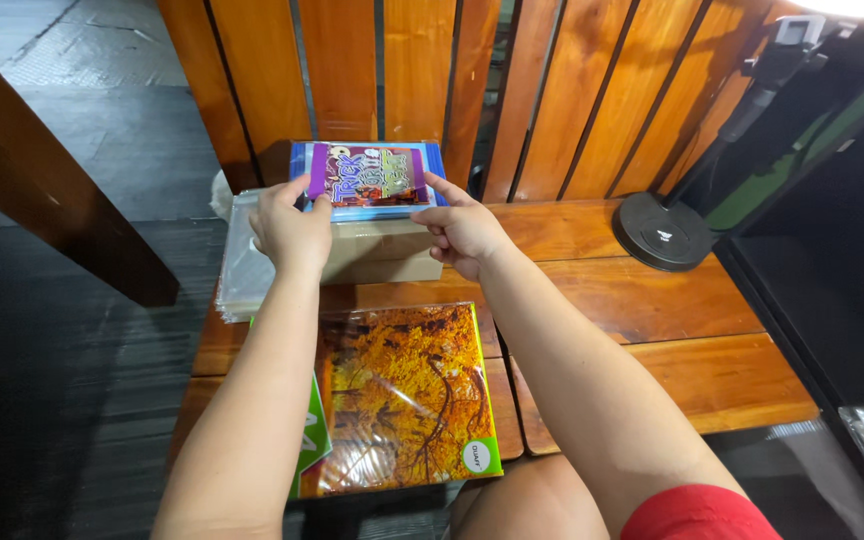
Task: The person takes various stationery items, including photo paper and sticker packs, from a shelf and places them on a wooden bench. They repeatedly move items between the shelf and the bench, stacking them.
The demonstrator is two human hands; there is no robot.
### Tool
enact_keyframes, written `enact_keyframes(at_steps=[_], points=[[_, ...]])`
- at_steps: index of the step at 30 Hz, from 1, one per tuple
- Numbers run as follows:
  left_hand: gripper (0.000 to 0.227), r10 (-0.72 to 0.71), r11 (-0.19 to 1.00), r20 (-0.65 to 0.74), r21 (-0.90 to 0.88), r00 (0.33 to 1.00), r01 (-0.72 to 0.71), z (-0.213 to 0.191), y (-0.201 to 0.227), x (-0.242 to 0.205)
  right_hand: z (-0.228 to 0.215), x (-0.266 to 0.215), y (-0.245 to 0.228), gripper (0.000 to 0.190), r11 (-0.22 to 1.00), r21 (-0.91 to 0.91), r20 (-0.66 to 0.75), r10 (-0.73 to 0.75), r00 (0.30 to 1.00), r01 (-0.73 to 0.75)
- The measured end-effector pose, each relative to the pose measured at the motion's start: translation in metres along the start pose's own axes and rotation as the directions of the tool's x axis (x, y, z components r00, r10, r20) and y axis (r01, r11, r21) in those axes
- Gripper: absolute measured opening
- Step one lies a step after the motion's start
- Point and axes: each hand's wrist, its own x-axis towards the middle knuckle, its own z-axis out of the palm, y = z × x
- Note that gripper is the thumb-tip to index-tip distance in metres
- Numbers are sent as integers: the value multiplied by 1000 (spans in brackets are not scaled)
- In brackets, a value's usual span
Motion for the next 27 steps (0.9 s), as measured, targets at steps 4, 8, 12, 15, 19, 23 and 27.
enact_keyframes(at_steps=[4, 8, 12, 15, 19, 23, 27], points=[[36, 30, 1000, -16, 4, 999, -30, 1, -1, 0, -3, 3, 2, 79, 999, -41, 14, 19, 1000, -19], [36, 46, 999, -19, 16, 999, -46, 3, -2, 0, -5, 14, 13, 83, 997, -78, 8, 26, 1000, -25], [36, 31, 999, -2, 23, 1000, -31, 8, -11, 2, -4, 9, 16, 86, 996, -87, 6, 23, 1000, -22], [38, 109, 991, -76, -73, 991, -114, 11, -21, -2, -7, 1, 17, 90, 996, -85, 6, -4, 1000, 4], [48, 174, 950, -185, -226, 967, -214, -7, -16, -31, -26, -17, 12, 84, 1000, -25, -26, -3, 1000, 3], [43, 162, 901, -104, -391, 981, -190, -30, 6, -78, -70, -35, 4, 71, 999, 24, -153, -39, 988, 43], [34, 138, 855, 170, -518, 976, -31, -53, 39, -140, -128, -74, 7, 56, 987, 100, -238, -101, 966, 127]])
